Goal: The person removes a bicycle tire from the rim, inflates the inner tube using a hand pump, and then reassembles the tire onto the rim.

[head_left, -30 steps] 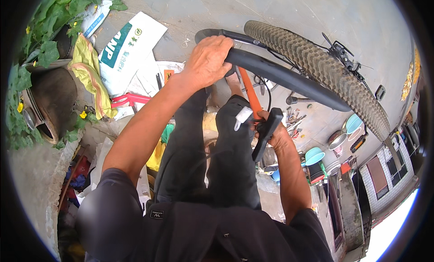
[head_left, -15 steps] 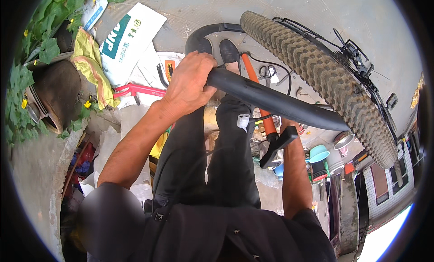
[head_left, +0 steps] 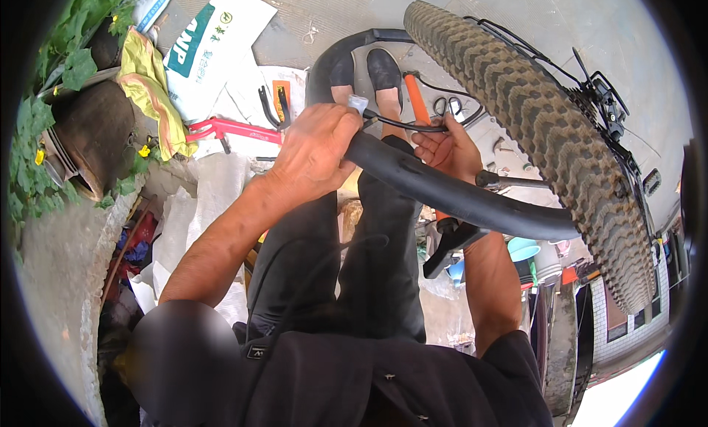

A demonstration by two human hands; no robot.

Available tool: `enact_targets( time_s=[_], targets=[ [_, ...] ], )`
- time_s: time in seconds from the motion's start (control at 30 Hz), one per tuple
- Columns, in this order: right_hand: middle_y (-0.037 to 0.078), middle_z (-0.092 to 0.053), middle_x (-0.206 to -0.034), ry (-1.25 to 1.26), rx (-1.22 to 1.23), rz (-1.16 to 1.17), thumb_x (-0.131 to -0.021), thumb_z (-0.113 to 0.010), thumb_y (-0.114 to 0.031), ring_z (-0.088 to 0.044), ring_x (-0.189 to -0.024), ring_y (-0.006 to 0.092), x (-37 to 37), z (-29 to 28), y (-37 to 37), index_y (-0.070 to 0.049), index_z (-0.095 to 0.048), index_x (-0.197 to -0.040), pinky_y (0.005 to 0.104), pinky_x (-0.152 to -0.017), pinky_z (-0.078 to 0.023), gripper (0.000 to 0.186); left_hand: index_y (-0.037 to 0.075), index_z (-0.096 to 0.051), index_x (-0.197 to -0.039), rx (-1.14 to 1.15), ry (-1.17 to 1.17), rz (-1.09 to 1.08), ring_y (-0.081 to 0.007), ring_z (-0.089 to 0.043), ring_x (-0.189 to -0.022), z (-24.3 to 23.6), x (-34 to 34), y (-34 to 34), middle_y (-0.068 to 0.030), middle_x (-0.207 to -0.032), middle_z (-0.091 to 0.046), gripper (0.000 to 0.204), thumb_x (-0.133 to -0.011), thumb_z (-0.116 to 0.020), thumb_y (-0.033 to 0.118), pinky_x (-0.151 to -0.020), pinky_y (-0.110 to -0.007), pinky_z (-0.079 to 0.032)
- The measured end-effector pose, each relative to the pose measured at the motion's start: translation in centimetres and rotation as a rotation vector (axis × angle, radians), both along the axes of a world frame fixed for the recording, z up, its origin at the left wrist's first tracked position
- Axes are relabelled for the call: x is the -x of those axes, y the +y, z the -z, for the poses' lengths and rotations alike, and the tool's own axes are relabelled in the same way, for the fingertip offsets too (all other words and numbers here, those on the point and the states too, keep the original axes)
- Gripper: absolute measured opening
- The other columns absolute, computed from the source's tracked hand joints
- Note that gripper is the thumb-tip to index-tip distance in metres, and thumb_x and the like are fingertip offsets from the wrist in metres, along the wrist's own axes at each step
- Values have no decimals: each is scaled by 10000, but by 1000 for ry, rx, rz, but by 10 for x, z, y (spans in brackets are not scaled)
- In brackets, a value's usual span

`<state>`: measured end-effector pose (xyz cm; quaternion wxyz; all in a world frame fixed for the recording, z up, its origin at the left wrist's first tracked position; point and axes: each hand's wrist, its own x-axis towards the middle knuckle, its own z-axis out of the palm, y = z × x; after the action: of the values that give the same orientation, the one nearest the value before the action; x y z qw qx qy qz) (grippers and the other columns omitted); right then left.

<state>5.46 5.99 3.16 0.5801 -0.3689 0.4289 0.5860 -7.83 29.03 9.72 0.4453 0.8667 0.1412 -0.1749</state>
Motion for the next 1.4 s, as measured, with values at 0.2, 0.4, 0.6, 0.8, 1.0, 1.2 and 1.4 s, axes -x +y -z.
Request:
enact_targets(
  time_s=[0.2, 0.4, 0.6, 0.8, 1.0, 1.2, 1.4],
  targets=[
    [94, -672, -848, -115, -15, 112, -1027, -453, -368, -646, -738, 221, -13, 16, -8, -95, -549, -904, 352, -665, -541, 315, 25, -528, -939, 128, 81, -36, -357, -494, -1223, 9, 2, 0, -176, -1311, -522, 436, -584, -781, 19, -996, -448, -421],
    [25, -528, -739, -222, 106, -140, -1021, -457, -427, -474, -604, 153, -21, 20, 12, -122, -497, -888, 300, -550, -371, 335, 11, -554, -1006, 262, 138, 40, -410, -489, -1218, 17, -2, 1, -209, -1332, -499, 462, -652, -822, 138, -1055, -477, -387],
    [7, -462, -643, -441, 285, -229, -1004, -483, -465, -426, -545, 126, -24, 38, 24, -105, -499, -840, 276, -510, -336, 396, 27, -521, -895, 346, 152, -41, -389, -491, -1244, 21, 4, -8, -196, -1464, -367, 425, -576, -802, 20, -997, -447, -448],
    [-27, -366, -591, -398, 154, -239, -1002, -477, -486, -337, -509, 80, -31, 36, 36, -98, -489, -821, 243, -476, -268, 429, 19, -526, -883, 400, 102, -32, -366, -551, -1169, 31, 4, -14, -178, -1469, -359, 377, -589, -757, -34, -893, -431, -516],
    [11, -473, -728, -354, 90, -102, -1018, -458, -454, -438, -634, 112, -26, 41, 53, -62, -527, -924, 271, -547, -352, 409, 19, -517, -910, 437, 142, -60, -383, -567, -1112, 33, -1, -14, -165, -1453, -376, 395, -582, -719, -72, -843, -416, -531],
    [113, -629, -1135, -286, -258, -479, -983, -577, -272, -619, -1014, 181, -11, 22, 41, 4, -558, -1224, 311, -786, -575, 367, 21, -511, -900, 487, 170, -150, -376, -566, -1129, 31, -2, -14, -142, -1417, -419, 382, -596, -725, -69, -825, -404, -537],
    [120, -637, -1137, -242, -167, -624, -967, -607, -259, -672, -925, 203, -5, 3, 45, -16, -518, -1344, 315, -746, -577, 457, 26, -544, -904, 429, 61, -156, -362, -570, -1139, 37, 9, -20, -146, -1402, -436, 350, -632, -751, -50, -811, -391, -542]
  ],
)
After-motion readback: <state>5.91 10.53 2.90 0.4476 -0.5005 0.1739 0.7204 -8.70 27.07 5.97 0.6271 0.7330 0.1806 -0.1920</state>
